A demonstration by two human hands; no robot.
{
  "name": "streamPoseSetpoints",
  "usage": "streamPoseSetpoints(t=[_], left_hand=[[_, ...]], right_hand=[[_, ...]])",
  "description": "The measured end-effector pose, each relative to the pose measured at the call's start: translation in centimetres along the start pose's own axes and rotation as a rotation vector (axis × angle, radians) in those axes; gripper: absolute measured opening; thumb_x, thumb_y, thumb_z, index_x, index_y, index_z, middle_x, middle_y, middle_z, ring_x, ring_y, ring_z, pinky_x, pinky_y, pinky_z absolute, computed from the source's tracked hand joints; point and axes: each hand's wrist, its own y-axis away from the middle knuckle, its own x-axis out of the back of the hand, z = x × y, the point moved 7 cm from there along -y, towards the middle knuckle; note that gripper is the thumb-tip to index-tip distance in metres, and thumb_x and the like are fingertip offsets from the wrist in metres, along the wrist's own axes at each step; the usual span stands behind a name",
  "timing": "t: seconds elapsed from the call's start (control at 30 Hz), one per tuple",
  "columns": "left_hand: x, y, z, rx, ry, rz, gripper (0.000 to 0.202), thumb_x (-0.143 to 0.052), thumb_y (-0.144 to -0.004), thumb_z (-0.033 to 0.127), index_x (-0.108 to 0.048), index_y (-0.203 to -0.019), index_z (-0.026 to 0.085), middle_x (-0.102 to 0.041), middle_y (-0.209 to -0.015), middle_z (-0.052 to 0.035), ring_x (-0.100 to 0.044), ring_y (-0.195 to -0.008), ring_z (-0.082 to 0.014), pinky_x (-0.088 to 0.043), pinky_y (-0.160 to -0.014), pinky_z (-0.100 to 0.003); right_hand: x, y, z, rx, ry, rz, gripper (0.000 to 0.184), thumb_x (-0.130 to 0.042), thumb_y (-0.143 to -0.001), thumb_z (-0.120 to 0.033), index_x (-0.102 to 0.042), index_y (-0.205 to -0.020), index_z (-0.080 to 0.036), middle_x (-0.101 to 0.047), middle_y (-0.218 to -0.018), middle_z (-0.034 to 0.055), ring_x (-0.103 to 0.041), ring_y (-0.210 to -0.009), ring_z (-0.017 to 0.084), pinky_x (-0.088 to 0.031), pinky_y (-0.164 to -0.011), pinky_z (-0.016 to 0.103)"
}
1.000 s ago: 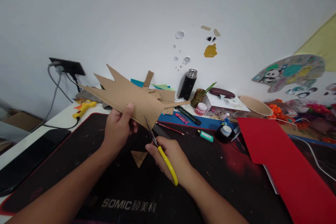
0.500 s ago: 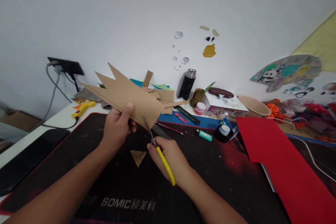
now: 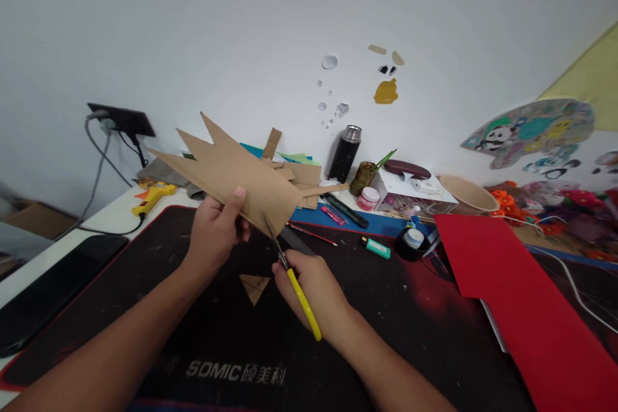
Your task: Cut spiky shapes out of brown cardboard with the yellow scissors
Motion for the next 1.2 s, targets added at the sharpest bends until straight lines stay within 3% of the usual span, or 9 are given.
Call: streamPoseSetpoints(t=[0.33, 0.53, 0.67, 0.77, 0.9, 1.03, 1.2], left_hand=[[-0.1, 0.1, 0.6, -0.037, 0.023, -0.019, 0.036, -0.069, -0.099, 0.044, -0.057, -0.071, 0.026, -0.055, -0.048, 0.0035, -0.05, -0.034, -0.0141, -0.039, -0.033, -0.025], [0.4, 0.0, 0.5, -0.046, -0.011, 0.003, 0.039, -0.069, -0.1, 0.046, -0.055, -0.07, 0.025, -0.054, -0.048, 0.0038, -0.05, -0.035, -0.0132, -0.038, -0.033, -0.024], [0.5, 0.1, 0.8, -0.05, -0.032, 0.004, 0.04, -0.067, -0.101, 0.045, -0.054, -0.069, 0.025, -0.054, -0.048, 0.0034, -0.05, -0.035, -0.0134, -0.038, -0.033, -0.024], [0.4, 0.1, 1.0, -0.06, -0.03, 0.004, 0.039, -0.067, -0.101, 0.045, -0.055, -0.07, 0.025, -0.054, -0.048, 0.0034, -0.049, -0.035, -0.0134, -0.038, -0.034, -0.024], [0.4, 0.1, 1.3, -0.083, -0.042, -0.008, 0.039, -0.067, -0.101, 0.044, -0.055, -0.069, 0.025, -0.054, -0.047, 0.0033, -0.05, -0.035, -0.0131, -0.039, -0.034, -0.023], [0.3, 0.2, 1.5, -0.062, -0.009, 0.001, 0.036, -0.069, -0.1, 0.042, -0.057, -0.071, 0.025, -0.054, -0.048, 0.0038, -0.049, -0.035, -0.0136, -0.039, -0.033, -0.024], [0.1, 0.5, 1.5, -0.039, -0.01, -0.011, 0.036, -0.07, -0.099, 0.042, -0.057, -0.07, 0.025, -0.053, -0.047, 0.0038, -0.049, -0.033, -0.0136, -0.038, -0.032, -0.024]], right_hand=[[-0.1, 0.1, -0.3, 0.048, -0.007, -0.014, 0.027, -0.064, -0.098, -0.027, -0.053, -0.073, -0.022, -0.055, -0.065, -0.0024, -0.052, -0.061, 0.014, -0.034, -0.059, 0.024], [-0.8, 0.7, 0.3, -0.071, -0.298, -0.186, 0.027, -0.068, -0.103, -0.047, -0.066, -0.092, -0.022, -0.061, -0.064, -0.004, -0.058, -0.05, 0.013, -0.039, -0.049, 0.021], [-0.8, 0.7, -0.1, -0.106, -0.432, -0.226, 0.023, -0.075, -0.1, -0.041, -0.068, -0.093, -0.02, -0.07, -0.073, -0.0016, -0.063, -0.058, 0.013, -0.044, -0.055, 0.02], [-0.4, 0.7, -0.4, -0.096, -0.403, -0.228, 0.022, -0.08, -0.097, -0.038, -0.07, -0.093, -0.02, -0.073, -0.077, -0.0009, -0.06, -0.06, 0.011, -0.041, -0.055, 0.02], [-0.2, 0.8, -0.6, -0.111, -0.411, -0.276, 0.037, -0.092, -0.086, -0.047, -0.071, -0.1, -0.021, -0.068, -0.074, -0.0052, -0.053, -0.055, 0.01, -0.039, -0.055, 0.021], [0.0, 0.9, -0.7, -0.117, -0.441, -0.302, 0.053, -0.098, -0.076, -0.057, -0.07, -0.102, -0.021, -0.071, -0.077, -0.0038, -0.061, -0.064, 0.014, -0.045, -0.061, 0.023], [0.0, 0.9, -0.8, -0.055, -0.447, -0.286, 0.047, -0.096, -0.081, -0.053, -0.071, -0.104, -0.021, -0.076, -0.086, -0.0002, -0.069, -0.075, 0.017, -0.049, -0.065, 0.024]])
